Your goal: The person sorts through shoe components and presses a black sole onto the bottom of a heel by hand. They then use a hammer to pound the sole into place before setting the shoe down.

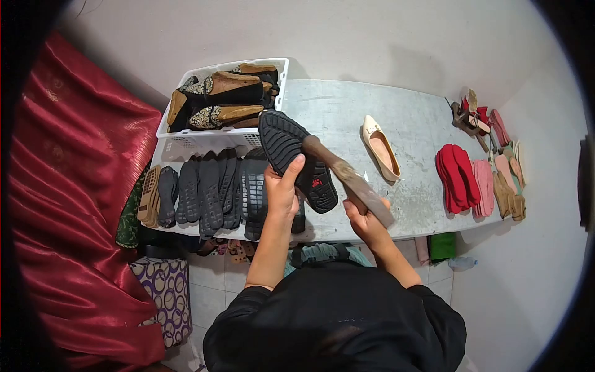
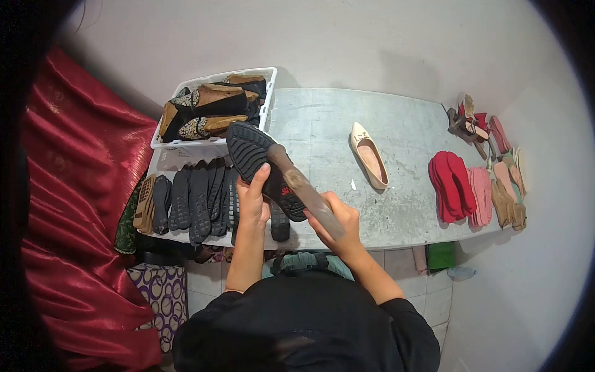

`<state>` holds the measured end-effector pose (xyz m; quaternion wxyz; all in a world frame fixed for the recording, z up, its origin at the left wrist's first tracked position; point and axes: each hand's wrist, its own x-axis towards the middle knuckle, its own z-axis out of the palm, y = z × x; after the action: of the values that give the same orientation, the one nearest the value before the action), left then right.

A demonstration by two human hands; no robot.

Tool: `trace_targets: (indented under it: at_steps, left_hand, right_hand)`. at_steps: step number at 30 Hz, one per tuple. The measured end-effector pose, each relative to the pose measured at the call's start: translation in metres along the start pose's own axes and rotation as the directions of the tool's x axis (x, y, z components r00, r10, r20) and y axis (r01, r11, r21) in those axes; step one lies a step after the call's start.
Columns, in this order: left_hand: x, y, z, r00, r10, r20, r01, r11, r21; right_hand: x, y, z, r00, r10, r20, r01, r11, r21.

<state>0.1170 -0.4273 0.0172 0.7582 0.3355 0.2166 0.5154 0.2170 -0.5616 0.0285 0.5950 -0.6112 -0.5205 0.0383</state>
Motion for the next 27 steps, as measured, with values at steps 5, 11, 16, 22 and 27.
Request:
trace_targets:
  at_steps: [5,11,16,22,27]
  left_hand:
    - [-0.002,0.003,-0.007,0.998,-0.005,-0.058,0.004,1.000,-0.026]
    - [0.002,0.006,-0.014,0.999,0.011,-0.052,-0.018,0.990,-0.142]
    - [0.008,0.002,-0.028,0.999,0.040,-0.012,-0.041,0.992,-0.122]
    - [0.010,0.007,-0.030,0.999,0.015,-0.029,-0.020,0.985,-0.169]
    - [0.017,0.011,-0.027,0.995,0.040,-0.092,-0.052,0.990,-0.132]
  right_hand:
    - [-0.017,-0.012,0.006,0.993,0.091,0.076,-0.085,0.993,-0.084]
    - [-0.031,-0.016,0.018,0.996,0.091,0.015,-0.086,0.979,-0.182]
    - [-0.045,-0.019,0.025,0.995,0.092,0.027,-0.086,0.981,-0.172]
    - [-0.051,-0.021,0.027,0.992,0.119,0.041,-0.111,0.980,-0.162]
    - [-0.058,-0.019,0.025,0.997,0.037,0.071,-0.022,0.978,-0.206]
